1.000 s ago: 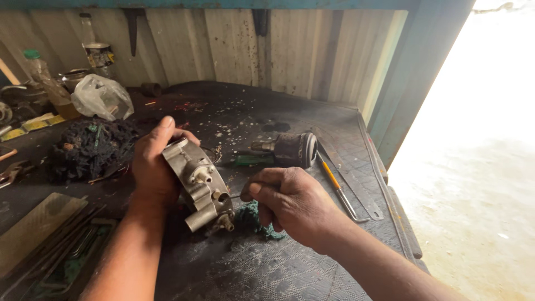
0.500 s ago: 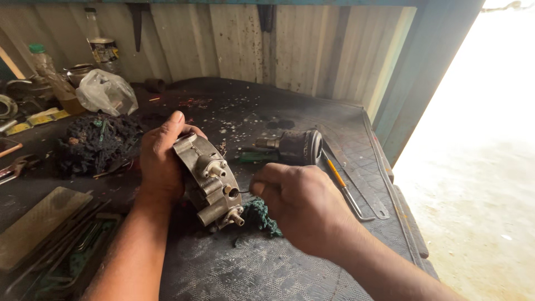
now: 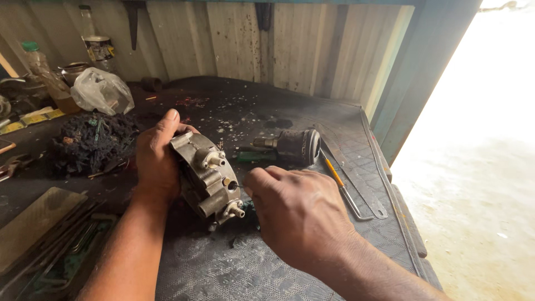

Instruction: The person holds a metallic mechanical part and repeatedly inserts a thin wire into its ports to remove debris. They rotate the part to access different openings and occasionally wipe the surface with a green cloth. The part remains in hand throughout the clip.

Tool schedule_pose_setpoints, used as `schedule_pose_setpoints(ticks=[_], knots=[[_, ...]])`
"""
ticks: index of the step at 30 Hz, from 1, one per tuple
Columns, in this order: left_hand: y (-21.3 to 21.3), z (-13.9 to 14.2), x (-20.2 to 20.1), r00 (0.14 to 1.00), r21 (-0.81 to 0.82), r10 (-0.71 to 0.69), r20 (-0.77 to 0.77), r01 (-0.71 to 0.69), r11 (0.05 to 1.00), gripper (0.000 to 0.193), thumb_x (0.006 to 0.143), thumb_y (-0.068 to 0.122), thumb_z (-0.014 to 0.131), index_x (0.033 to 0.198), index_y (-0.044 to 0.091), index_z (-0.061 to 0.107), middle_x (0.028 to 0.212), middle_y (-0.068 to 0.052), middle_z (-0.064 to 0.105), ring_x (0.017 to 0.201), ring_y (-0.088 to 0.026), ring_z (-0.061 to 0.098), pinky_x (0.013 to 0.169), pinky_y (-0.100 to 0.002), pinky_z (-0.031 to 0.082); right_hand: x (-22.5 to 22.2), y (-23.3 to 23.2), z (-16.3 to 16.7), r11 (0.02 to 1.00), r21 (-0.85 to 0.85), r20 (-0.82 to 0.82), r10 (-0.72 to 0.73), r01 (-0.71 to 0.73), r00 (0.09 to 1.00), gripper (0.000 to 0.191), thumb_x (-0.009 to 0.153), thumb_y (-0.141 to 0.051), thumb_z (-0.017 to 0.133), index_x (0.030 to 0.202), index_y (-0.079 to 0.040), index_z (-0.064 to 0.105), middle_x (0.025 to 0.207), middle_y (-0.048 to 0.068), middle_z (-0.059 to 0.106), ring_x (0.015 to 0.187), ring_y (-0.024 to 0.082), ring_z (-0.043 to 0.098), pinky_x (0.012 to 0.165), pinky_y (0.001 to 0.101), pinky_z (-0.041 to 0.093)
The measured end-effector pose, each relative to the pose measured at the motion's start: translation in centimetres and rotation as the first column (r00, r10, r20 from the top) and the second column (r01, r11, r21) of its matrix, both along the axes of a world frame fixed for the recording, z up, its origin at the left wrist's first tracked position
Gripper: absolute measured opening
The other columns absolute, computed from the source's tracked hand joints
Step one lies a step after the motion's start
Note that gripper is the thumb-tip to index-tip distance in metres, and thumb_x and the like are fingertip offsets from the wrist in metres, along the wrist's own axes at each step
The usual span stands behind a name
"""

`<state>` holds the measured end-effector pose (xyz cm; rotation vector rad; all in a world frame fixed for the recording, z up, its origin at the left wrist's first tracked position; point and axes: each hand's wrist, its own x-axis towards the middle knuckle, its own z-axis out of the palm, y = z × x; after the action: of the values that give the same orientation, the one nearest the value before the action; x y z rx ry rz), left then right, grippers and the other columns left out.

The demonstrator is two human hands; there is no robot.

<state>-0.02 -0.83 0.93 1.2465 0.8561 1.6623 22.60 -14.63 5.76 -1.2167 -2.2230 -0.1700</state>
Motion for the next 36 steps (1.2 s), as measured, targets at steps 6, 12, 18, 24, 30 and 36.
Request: schedule_pose_setpoints(ticks=[6, 12, 18, 24, 30, 36], knots=[[-0.1, 0.2, 0.1, 0.998, 0.018, -0.062, 0.01, 0.061, 0.998, 0.049, 0.098, 0.043, 0.059, 0.081, -0.002, 0.07, 0.074, -0.009, 0.069, 0.063, -0.018, 0.065, 0.063, -0.031, 0.053, -0.2, -0.2, 1.3, 0.948, -0.31, -0.039, -0.093, 0.077, 0.995, 0.017, 0.1, -0.026, 0.056, 0.098, -0.017, 0.071, 0.074, 0.006, 0.074, 0.069, 0.022, 0.073, 0.066, 0.041, 0.056], [-0.3, 0.3, 0.2, 0.993, 0.012, -0.115, 0.014, 0.115, 0.993, 0.05, 0.098, 0.044, 0.06, 0.081, -0.002, 0.069, 0.072, -0.01, 0.068, 0.061, -0.019, 0.063, 0.06, -0.032, 0.051, 0.6, 0.9, 2.0, 0.765, -0.642, -0.221, -0.235, 0.04, 0.947, 0.024, 0.098, -0.035, 0.061, 0.109, -0.018, 0.075, 0.061, 0.006, 0.066, 0.055, 0.016, 0.064, 0.057, 0.0354, 0.054], [-0.6, 0.4, 0.1, 0.996, 0.035, -0.084, -0.026, 0.085, 0.996, 0.05, 0.098, 0.045, 0.06, 0.084, -0.003, 0.069, 0.074, -0.011, 0.068, 0.062, -0.02, 0.064, 0.062, -0.032, 0.052, 1.3, 2.2, 0.3, 0.634, -0.75, -0.449, -0.275, -0.191, 0.85, 0.028, 0.098, -0.031, 0.057, 0.105, -0.011, 0.075, 0.059, 0.0, 0.062, 0.053, 0.011, 0.053, 0.054, 0.0339, 0.049], [-0.6, 0.4, 0.0, 0.996, -0.045, -0.075, 0.055, 0.078, 0.996, 0.05, 0.096, 0.046, 0.058, 0.082, -0.001, 0.068, 0.073, -0.013, 0.068, 0.061, -0.022, 0.064, 0.059, -0.034, 0.052, 1.2, 1.9, 0.2, 0.755, -0.651, -0.359, -0.218, -0.076, 0.908, 0.024, 0.097, -0.03, 0.06, 0.1, -0.012, 0.074, 0.065, 0.003, 0.07, 0.058, 0.014, 0.065, 0.058, 0.0349, 0.054], [-0.2, 0.2, 0.0, 0.999, -0.022, -0.041, -0.012, 0.041, 0.999, 0.051, 0.097, 0.045, 0.058, 0.082, -0.002, 0.07, 0.074, -0.011, 0.068, 0.062, -0.02, 0.063, 0.061, -0.032, 0.052, 1.0, 0.4, 0.3, 0.956, -0.292, -0.083, -0.026, 0.001, 0.996, 0.022, 0.1, -0.028, 0.057, 0.098, -0.013, 0.072, 0.069, 0.008, 0.071, 0.063, 0.025, 0.072, 0.06, 0.0436, 0.055], [-0.1, 0.2, -0.2, 0.999, 0.011, -0.041, -0.029, 0.041, 0.999, 0.05, 0.098, 0.044, 0.059, 0.083, -0.002, 0.07, 0.076, -0.011, 0.069, 0.065, -0.019, 0.065, 0.065, -0.032, 0.053, 1.2, 2.0, 0.0, 0.776, -0.63, -0.243, -0.205, 0.007, 0.948, 0.023, 0.097, -0.032, 0.058, 0.105, -0.018, 0.075, 0.067, 0.004, 0.071, 0.061, 0.017, 0.068, 0.06, 0.0371, 0.057]])
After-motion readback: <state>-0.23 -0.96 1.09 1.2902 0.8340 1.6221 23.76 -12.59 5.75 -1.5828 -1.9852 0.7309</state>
